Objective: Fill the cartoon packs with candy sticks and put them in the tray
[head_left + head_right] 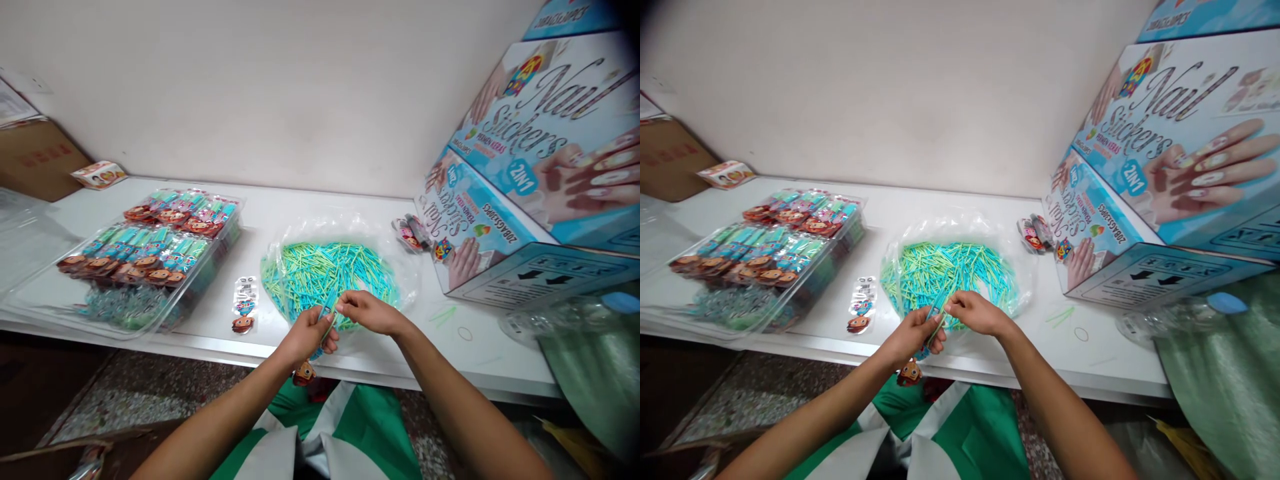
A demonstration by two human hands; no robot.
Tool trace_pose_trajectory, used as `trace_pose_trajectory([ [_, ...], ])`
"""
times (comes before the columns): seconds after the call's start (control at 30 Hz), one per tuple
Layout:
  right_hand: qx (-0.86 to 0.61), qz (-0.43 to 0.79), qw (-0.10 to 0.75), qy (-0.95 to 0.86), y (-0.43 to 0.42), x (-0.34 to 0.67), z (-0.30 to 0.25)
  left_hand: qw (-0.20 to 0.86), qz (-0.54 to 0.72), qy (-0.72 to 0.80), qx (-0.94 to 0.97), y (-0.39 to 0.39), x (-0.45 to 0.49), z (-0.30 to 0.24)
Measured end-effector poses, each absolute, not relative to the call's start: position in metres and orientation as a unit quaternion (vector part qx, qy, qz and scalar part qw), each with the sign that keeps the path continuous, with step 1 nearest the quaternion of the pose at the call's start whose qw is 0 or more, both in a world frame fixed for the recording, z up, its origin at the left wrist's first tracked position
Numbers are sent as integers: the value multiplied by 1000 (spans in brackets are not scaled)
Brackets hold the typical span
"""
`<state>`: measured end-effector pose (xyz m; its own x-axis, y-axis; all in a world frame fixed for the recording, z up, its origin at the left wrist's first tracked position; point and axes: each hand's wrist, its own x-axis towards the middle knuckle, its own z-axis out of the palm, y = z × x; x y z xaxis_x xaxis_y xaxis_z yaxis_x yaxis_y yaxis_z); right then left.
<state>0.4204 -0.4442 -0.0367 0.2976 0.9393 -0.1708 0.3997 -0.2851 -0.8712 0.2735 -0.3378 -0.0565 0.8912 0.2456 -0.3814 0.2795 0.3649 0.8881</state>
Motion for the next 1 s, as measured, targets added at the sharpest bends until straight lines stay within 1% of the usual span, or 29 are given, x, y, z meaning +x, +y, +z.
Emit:
trace_pose_trajectory([
  [0.07, -712, 375, 364, -469, -446, 423, -39, 808, -28, 230, 542, -337, 273, -55],
  [0.13, -710, 391, 374, -450, -447, 425, -41, 821, -43, 227, 523, -337, 272, -52],
  [0.27, -698, 412, 438, -389, -444, 426, -42, 824, -55, 218, 520, -337, 272, -51],
  [0.4, -683, 421, 483, -352, -441, 421, -42, 817, -27, 225, 531, -337, 274, -53],
  [0.6, -685, 414, 482, -358, -441, 419, -42, 822, -27, 229, 521, -337, 275, -54],
  [0.7, -698, 398, 478, -356, -444, 418, -40, 837, -13, 222, 501, -337, 275, -54],
  [0.8, -708, 379, 474, -361, -446, 415, -37, 830, 2, 227, 510, -338, 276, -54],
  [1.0, -698, 351, 515, -351, -442, 408, -33, 833, -2, 221, 507, -339, 275, -56],
])
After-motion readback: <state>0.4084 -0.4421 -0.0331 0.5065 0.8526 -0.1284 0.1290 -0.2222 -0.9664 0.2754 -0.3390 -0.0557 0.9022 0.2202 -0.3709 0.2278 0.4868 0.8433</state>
